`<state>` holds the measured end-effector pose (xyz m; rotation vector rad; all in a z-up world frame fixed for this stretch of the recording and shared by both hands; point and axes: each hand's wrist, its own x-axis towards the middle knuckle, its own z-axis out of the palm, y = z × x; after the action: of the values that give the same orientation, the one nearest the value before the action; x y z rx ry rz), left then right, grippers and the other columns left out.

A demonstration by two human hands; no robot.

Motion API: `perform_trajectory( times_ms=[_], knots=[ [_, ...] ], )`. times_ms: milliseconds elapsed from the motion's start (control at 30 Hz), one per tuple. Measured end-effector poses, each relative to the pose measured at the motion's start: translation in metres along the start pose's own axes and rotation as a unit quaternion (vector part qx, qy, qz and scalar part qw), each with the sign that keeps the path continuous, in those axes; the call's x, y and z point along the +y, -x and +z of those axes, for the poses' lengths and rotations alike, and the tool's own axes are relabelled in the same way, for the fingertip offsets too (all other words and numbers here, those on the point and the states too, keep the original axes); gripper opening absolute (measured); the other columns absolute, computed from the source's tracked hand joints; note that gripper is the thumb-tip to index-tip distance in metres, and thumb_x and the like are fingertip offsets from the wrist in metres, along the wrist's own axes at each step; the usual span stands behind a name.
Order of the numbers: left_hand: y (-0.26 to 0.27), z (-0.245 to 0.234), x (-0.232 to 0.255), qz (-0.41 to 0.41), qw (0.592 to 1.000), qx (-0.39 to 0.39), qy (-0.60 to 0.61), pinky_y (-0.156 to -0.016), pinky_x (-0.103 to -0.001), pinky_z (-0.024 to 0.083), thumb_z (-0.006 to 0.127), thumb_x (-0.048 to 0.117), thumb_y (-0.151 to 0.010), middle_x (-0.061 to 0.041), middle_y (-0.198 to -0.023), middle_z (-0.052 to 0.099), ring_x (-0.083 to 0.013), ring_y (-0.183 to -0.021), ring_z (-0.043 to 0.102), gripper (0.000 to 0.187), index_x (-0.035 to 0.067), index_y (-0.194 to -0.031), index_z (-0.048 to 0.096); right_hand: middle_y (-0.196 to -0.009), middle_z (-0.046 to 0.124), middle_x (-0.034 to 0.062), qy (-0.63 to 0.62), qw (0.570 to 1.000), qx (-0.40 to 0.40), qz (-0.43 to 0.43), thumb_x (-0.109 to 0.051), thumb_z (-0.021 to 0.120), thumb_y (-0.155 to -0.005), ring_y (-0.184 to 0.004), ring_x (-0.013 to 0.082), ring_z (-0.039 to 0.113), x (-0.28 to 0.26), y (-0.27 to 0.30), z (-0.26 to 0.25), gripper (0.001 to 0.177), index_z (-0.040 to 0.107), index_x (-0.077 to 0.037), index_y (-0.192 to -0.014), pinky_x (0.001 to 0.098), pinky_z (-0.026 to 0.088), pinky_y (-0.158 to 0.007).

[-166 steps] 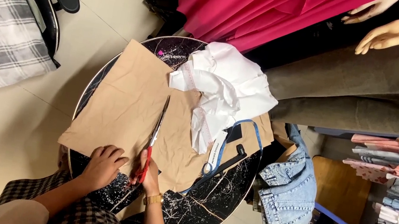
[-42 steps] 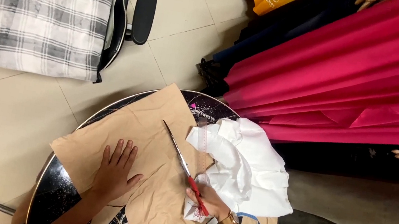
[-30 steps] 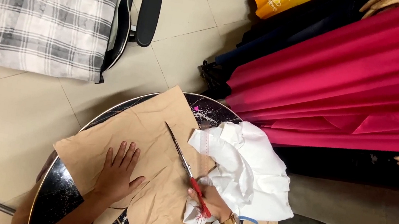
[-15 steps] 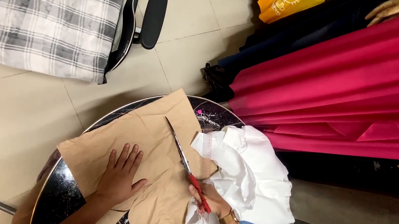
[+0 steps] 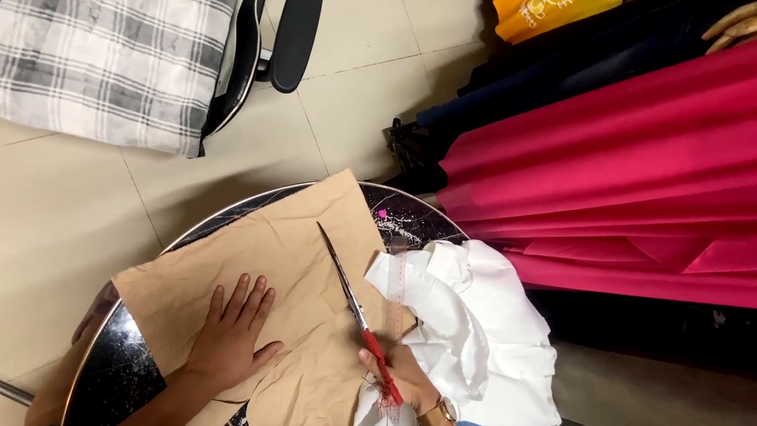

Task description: Cutting out a garment pattern from brown paper using scissors and then handling fabric pieces.

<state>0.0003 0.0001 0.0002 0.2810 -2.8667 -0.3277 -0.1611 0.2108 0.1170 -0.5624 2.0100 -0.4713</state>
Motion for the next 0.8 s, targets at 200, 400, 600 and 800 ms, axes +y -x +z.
perform_trajectory(
  times_ms=[200, 400, 600, 800],
  knots=[
    [-0.001, -0.001, 0.000, 0.001, 1.000, 0.013, -0.006, -0.107, -0.050, 0.011, 0.025, 0.064, -0.077, -0.010, -0.146, 0.013, -0.0293, -0.136, 0.009, 0.082, 0.009, -0.137, 0.016, -0.095, 0.056, 0.0089, 0.022, 0.999, -0.038, 0.003, -0.063, 0.029, -0.077, -0.083, 0.0191, 0.054, -0.038, 0.004, -0.015, 0.070, 0.047, -0.007, -0.115, 0.0262, 0.041, -0.075],
    [-0.002, -0.005, 0.001, -0.004, 1.000, 0.004, 0.000, -0.107, -0.050, 0.012, 0.028, 0.063, -0.077, -0.009, -0.145, 0.015, -0.0287, -0.136, 0.011, 0.081, 0.009, -0.137, 0.019, -0.062, 0.051, -0.0015, 0.004, 0.996, -0.068, 0.051, -0.061, 0.034, -0.077, -0.055, 0.0099, 0.051, -0.051, -0.007, -0.019, 0.049, 0.046, -0.015, -0.089, 0.0209, 0.044, -0.051],
    [-0.002, -0.007, 0.001, -0.002, 1.000, -0.015, -0.009, -0.106, -0.051, 0.016, 0.028, 0.064, -0.077, -0.010, -0.144, 0.019, -0.0300, -0.135, 0.014, 0.080, 0.009, -0.135, 0.022, -0.071, 0.043, 0.0010, 0.007, 0.999, -0.029, 0.014, -0.061, 0.038, -0.078, -0.061, 0.0135, 0.046, -0.024, -0.018, -0.010, 0.049, 0.043, -0.013, -0.069, 0.0237, 0.036, -0.057],
    [-0.003, -0.005, 0.000, -0.004, 1.000, 0.002, 0.001, -0.106, -0.051, 0.015, 0.027, 0.062, -0.077, -0.011, -0.145, 0.018, -0.0302, -0.135, 0.013, 0.080, 0.009, -0.136, 0.021, -0.058, 0.044, -0.0020, -0.070, 0.995, -0.018, 0.071, -0.051, 0.049, -0.080, -0.052, 0.0075, 0.044, -0.040, -0.014, -0.017, 0.040, 0.046, -0.012, -0.073, 0.0181, 0.034, -0.047]
  ],
)
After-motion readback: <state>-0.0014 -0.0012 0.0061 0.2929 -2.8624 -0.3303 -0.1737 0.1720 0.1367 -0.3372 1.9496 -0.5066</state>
